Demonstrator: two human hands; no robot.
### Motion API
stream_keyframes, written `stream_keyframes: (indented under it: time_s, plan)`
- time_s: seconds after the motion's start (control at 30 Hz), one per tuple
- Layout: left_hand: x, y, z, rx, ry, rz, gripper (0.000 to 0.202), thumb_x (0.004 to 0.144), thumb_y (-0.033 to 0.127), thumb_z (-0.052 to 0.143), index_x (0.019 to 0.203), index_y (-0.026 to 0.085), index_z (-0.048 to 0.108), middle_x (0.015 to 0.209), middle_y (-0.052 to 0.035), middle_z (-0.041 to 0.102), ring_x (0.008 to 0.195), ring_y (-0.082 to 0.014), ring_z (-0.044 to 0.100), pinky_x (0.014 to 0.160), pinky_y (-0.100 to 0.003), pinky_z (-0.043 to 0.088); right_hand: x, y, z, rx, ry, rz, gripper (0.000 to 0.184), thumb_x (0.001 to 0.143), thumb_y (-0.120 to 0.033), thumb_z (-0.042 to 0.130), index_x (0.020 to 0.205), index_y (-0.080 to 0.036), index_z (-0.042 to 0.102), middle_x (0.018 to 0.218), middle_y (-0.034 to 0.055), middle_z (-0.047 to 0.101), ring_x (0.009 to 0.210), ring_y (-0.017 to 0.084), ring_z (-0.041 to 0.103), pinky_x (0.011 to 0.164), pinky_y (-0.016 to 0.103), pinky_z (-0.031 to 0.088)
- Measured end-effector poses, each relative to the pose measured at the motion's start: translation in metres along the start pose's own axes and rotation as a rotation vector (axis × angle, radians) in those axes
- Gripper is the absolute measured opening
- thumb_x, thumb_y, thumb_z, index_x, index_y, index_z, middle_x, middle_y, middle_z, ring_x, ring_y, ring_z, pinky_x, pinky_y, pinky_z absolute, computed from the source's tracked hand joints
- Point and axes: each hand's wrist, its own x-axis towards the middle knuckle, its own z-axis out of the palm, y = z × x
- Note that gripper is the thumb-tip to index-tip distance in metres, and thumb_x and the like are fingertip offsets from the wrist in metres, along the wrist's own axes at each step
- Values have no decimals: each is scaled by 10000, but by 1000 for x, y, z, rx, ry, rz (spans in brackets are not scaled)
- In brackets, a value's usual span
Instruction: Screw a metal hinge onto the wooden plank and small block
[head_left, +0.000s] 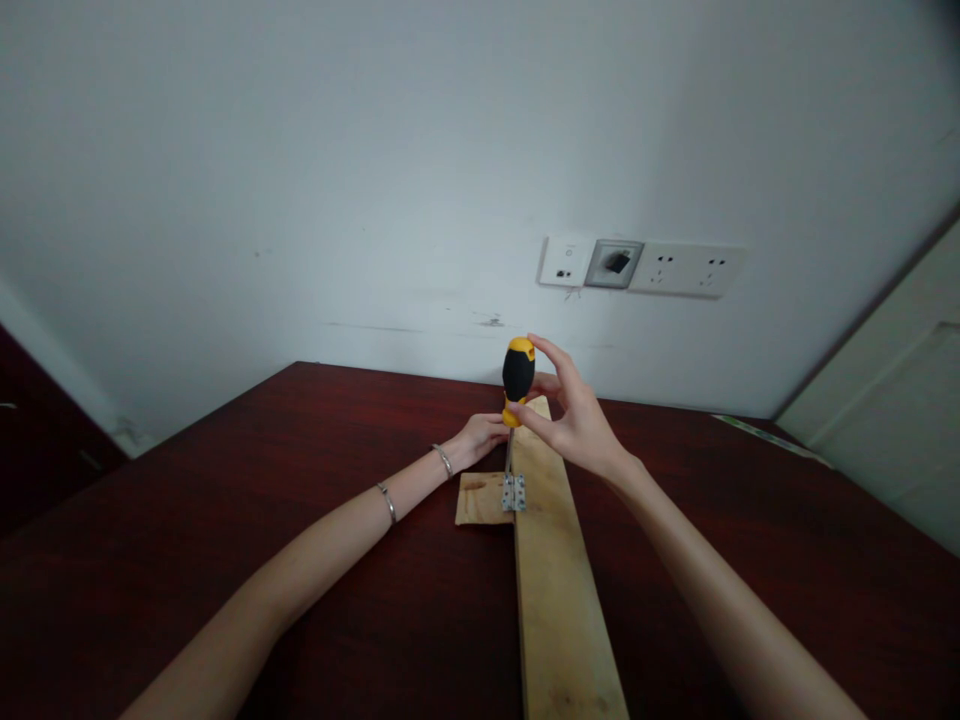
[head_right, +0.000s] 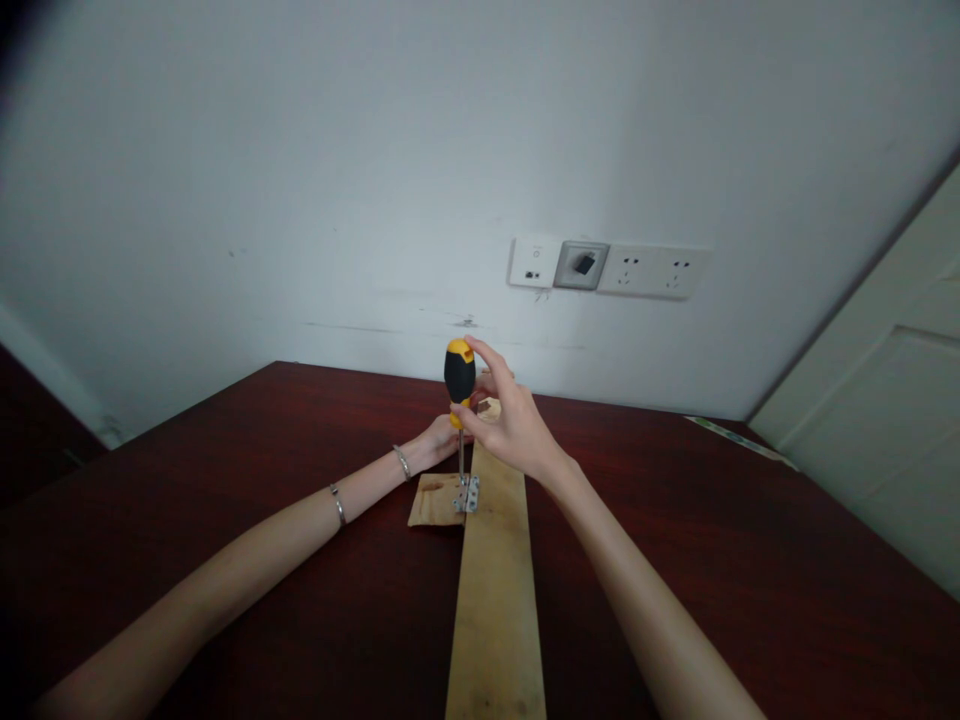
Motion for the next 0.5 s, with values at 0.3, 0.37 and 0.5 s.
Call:
stream_keyframes:
  time_s: [0.3,0.37,0.5]
  plan:
    - [2,-2,-2,-16,10,-8,298,578,139,822,852,100,710,837,-90,716,784,-161,651,837,-295,465,1,1,0,-22,4,3,748,814,-224,601,1457,-262,220,944,37,652,814,194,638,805,413,510]
    - [2,-1,-1,-25,2,-11,301,575,144,825,849,97,708,834,-89,716,769,-157,650,831,-297,467,1,1,1,-30,1,5,755,814,-223,600,1461,-261,214,947,37,653,812,192,636,808,411,511]
    - [0,2,3,-43,12,-37,318,547,108,832,836,86,701,849,-89,716,767,-156,653,840,-297,470,1,0,1,-58,15,13,766,806,-209,603,1466,-252,216,958,43,643,799,186,627,811,403,511]
